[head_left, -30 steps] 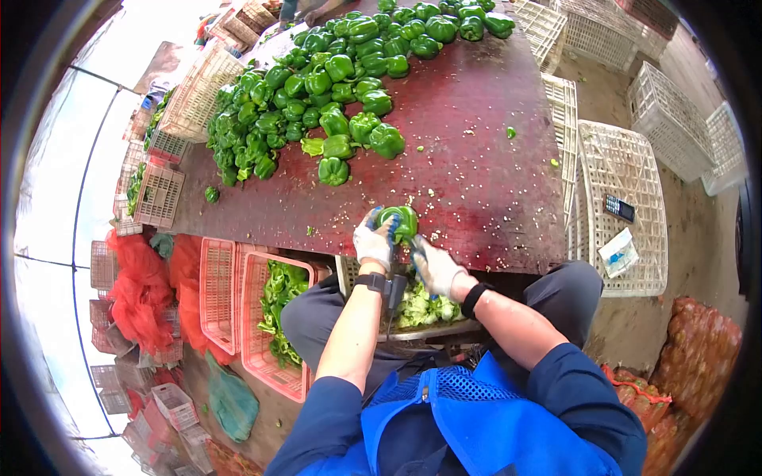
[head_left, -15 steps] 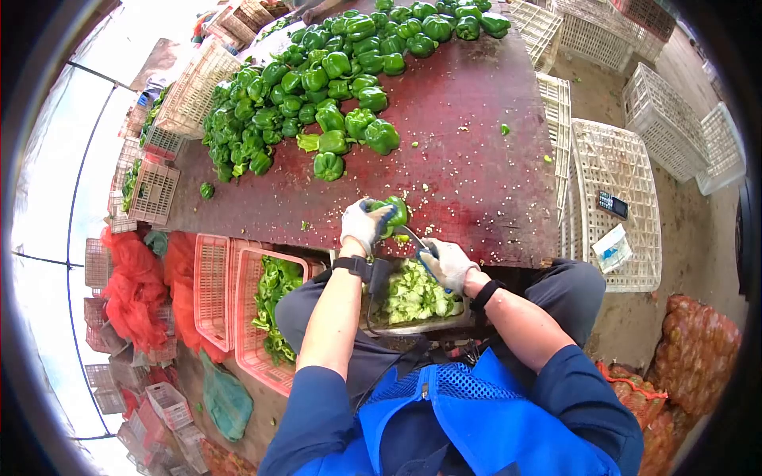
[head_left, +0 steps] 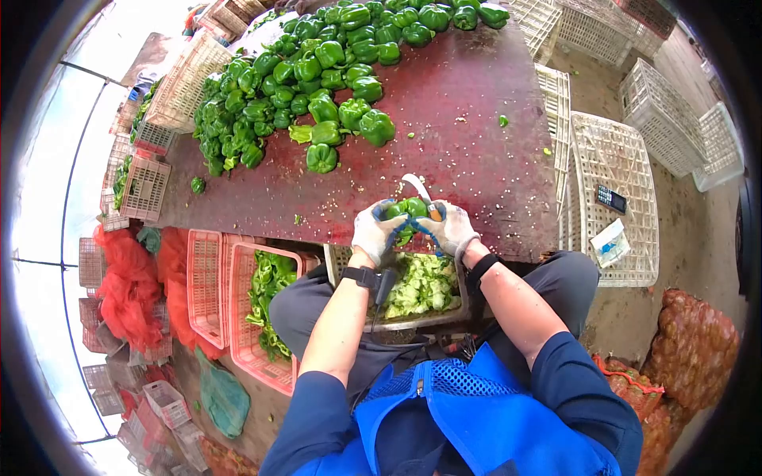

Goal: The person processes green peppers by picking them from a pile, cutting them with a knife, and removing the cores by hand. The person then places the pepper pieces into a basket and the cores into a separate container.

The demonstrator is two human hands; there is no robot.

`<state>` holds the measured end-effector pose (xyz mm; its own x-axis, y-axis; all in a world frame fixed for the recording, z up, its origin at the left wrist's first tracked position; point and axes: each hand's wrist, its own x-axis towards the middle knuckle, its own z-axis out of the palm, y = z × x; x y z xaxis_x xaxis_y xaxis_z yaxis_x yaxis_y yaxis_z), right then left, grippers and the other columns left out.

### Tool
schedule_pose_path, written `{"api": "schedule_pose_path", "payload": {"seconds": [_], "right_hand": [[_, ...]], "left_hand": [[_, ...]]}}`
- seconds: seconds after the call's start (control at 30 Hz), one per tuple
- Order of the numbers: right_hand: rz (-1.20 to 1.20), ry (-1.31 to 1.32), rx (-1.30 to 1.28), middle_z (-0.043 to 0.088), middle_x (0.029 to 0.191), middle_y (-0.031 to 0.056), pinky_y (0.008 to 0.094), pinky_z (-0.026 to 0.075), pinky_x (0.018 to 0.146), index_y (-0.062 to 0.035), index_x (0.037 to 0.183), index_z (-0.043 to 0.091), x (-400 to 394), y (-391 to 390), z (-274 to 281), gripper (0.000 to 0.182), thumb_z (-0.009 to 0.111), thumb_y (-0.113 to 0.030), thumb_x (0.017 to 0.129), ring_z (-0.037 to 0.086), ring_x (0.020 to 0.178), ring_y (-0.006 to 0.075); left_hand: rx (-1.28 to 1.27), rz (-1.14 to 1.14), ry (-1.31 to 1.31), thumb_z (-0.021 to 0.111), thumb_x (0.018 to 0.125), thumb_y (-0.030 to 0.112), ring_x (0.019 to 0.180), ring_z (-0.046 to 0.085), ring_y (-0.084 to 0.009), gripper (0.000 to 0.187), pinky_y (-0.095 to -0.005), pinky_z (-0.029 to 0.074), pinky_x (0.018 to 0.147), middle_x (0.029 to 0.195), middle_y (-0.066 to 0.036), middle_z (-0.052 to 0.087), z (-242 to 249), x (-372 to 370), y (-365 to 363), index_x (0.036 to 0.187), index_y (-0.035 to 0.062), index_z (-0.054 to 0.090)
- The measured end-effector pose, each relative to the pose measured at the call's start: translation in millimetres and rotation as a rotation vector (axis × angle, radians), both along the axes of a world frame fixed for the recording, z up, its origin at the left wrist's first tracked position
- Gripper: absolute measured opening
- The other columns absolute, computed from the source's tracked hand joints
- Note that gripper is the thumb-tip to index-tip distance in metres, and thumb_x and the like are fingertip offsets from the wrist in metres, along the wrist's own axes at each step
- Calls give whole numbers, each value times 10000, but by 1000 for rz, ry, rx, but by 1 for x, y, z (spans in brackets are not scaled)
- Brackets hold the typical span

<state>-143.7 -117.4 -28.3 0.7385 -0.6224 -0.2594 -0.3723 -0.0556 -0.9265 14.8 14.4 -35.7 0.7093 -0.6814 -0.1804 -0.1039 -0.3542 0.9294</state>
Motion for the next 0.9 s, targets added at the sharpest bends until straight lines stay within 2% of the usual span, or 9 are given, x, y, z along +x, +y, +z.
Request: {"api": "schedule_pose_path", "payload": {"seconds": [0.1, 0.17, 0.3, 0.37, 0.43, 0.5, 0.7, 0.8, 0.9], "right_hand": [[2, 40, -89, 710, 974, 185, 401, 528, 828, -30, 1101, 676, -2, -3, 5, 450, 789, -328, 785, 692, 913, 308], [3, 40, -93, 710, 979, 193, 403, 526, 840, -24, 1097, 674, 0, -3, -7, 454, 784, -324, 774, 689, 928, 322], [-15, 15, 13, 704, 959, 198, 412, 526, 829, -30, 1053, 671, 3, -2, -16, 415, 766, -326, 779, 682, 921, 347], [-18, 10, -15, 701, 946, 199, 418, 526, 821, -32, 1035, 668, 3, -1, -20, 399, 760, -325, 780, 680, 911, 354], [-53, 24, -24, 697, 918, 197, 435, 525, 799, -38, 1013, 663, 6, -1, -24, 379, 754, -324, 781, 677, 883, 364], [-57, 34, -6, 696, 912, 194, 437, 525, 797, -42, 1012, 661, 5, 0, -18, 377, 755, -326, 783, 674, 880, 367], [-43, 53, -113, 694, 920, 194, 440, 519, 802, -57, 1037, 656, 4, 2, -4, 384, 762, -336, 794, 668, 889, 366], [-29, 47, -181, 696, 943, 196, 442, 518, 810, -55, 1063, 650, 5, 5, -2, 419, 774, -351, 792, 669, 908, 364], [-12, 53, -196, 701, 978, 195, 439, 520, 838, -49, 1104, 641, 10, 8, -6, 498, 798, -388, 775, 670, 943, 364]], "left_hand": [[-186, 51, 403, 784, 784, 64, 920, 664, -134, 469, -302, 547, 844, 1076, -124, 732, -9, 13, 8, 1218, -50, 649], [9, -86, -110, 725, 812, 50, 923, 683, -183, 463, -318, 540, 884, 1137, -132, 723, 6, 17, 15, 1260, -25, 637], [120, -102, -102, 680, 829, 54, 1014, 680, -235, 457, -330, 509, 953, 1217, -140, 694, 1, 38, 24, 1284, 25, 642], [-73, -120, -254, 656, 850, 70, 1121, 649, -260, 445, -337, 477, 998, 1271, -162, 662, 1, 42, 24, 1294, 68, 649], [-69, -106, -297, 660, 825, 75, 1155, 612, -283, 430, -370, 470, 1008, 1246, -164, 652, 14, 41, 26, 1254, 108, 676], [83, -181, -940, 661, 786, 62, 1101, 601, -325, 404, -408, 488, 980, 1191, -146, 646, 32, 30, 28, 1181, 136, 699], [188, -279, -1044, 705, 764, 133, 1110, 558, -351, 380, -439, 500, 942, 1217, -152, 601, 37, 17, 39, 1142, 100, 685], [548, -447, -1185, 735, 762, 285, 1220, 494, -393, 564, -458, 468, 1005, 1401, -218, 472, 63, 5, 37, 1244, 19, 612], [636, -527, -1109, 728, 759, 258, 1223, 495, -391, 587, -463, 461, 1015, 1396, -213, 473, 50, 22, 39, 1279, 31, 581]]}}
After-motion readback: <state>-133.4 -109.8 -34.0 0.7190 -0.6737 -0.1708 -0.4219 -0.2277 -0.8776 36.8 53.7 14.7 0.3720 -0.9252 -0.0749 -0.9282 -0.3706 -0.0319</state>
